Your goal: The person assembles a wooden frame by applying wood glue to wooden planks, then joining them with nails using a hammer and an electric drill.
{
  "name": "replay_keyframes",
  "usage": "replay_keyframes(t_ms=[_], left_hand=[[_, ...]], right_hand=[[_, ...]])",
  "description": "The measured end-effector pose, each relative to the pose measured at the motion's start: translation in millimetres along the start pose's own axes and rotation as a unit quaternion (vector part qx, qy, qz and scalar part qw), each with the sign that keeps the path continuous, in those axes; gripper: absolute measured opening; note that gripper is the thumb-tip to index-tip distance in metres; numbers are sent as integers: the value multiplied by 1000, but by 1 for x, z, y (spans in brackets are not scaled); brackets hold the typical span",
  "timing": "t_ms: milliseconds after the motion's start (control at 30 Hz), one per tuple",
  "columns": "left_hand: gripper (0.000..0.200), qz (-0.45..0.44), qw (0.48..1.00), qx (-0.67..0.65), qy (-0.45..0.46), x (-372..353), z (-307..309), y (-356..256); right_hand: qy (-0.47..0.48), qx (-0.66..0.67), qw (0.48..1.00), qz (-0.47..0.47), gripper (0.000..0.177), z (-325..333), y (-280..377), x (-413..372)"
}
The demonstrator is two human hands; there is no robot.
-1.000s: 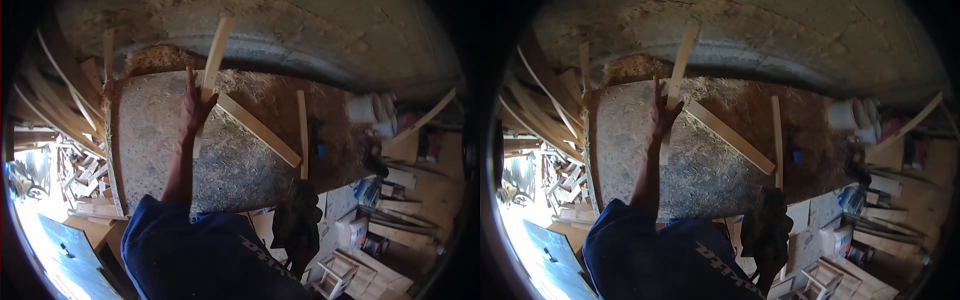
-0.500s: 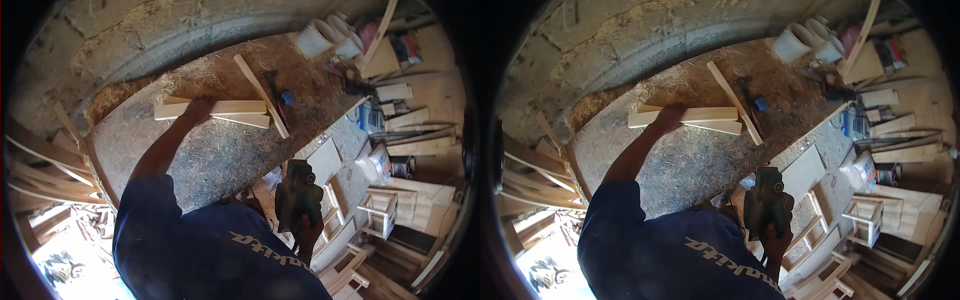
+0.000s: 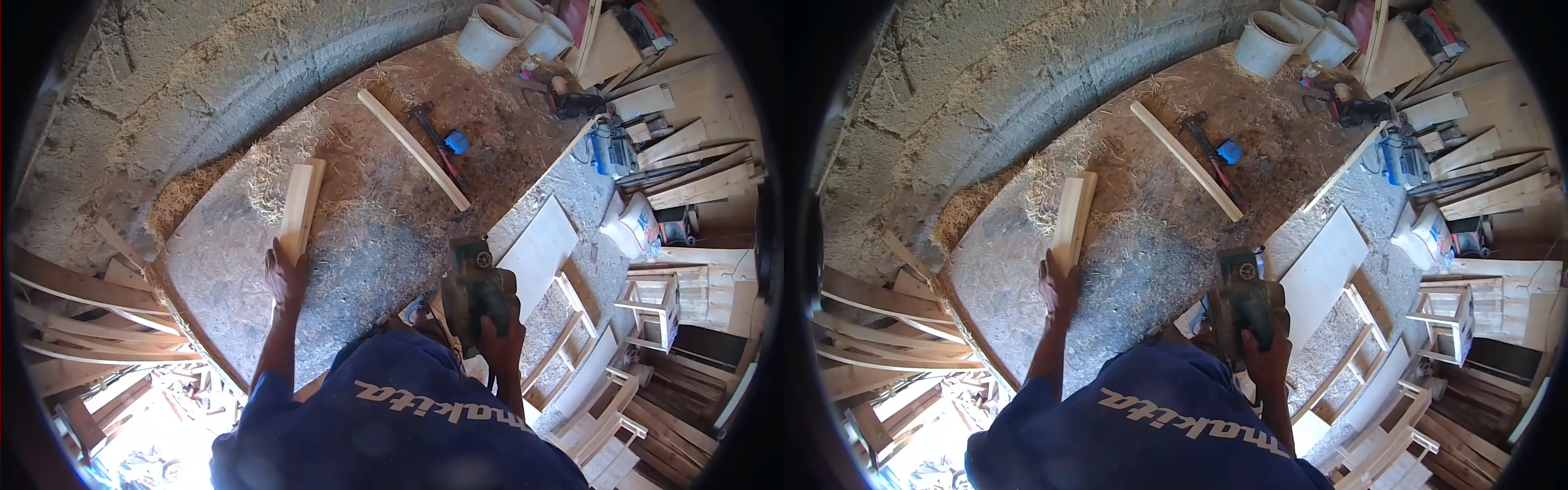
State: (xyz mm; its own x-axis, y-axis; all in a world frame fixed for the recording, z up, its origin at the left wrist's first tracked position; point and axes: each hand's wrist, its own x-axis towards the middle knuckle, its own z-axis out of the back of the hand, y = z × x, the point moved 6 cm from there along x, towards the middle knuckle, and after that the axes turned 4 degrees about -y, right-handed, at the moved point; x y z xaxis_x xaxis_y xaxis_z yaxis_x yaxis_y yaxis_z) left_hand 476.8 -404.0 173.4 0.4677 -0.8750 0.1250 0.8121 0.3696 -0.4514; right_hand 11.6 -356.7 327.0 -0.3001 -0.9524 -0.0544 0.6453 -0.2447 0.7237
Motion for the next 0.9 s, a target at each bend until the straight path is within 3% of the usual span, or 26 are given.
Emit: replay_keyframes(t_ms=[67, 133, 233, 433, 733, 900], left_hand=[[87, -19, 999, 4, -40, -8, -6, -1], [92, 35, 994, 40, -97, -6, -6, -12], [91, 91, 995, -1, -47, 5, -14, -29], [93, 13, 998, 2, -61, 35, -41, -48], [98, 15, 1000, 17, -21, 35, -41, -48], [99, 29, 999, 39, -2, 34, -47, -47]], right_hand=[[52, -2, 998, -19, 37, -5, 4, 4], [66, 6, 998, -18, 38, -4, 18, 7], [83, 11, 996, -10, 40, -11, 28, 9], [105, 9, 993, 43, 48, -59, 26, 31], [130, 83, 987, 41, 55, -163, 23, 73], [100, 70, 991, 56, 54, -186, 34, 87]])
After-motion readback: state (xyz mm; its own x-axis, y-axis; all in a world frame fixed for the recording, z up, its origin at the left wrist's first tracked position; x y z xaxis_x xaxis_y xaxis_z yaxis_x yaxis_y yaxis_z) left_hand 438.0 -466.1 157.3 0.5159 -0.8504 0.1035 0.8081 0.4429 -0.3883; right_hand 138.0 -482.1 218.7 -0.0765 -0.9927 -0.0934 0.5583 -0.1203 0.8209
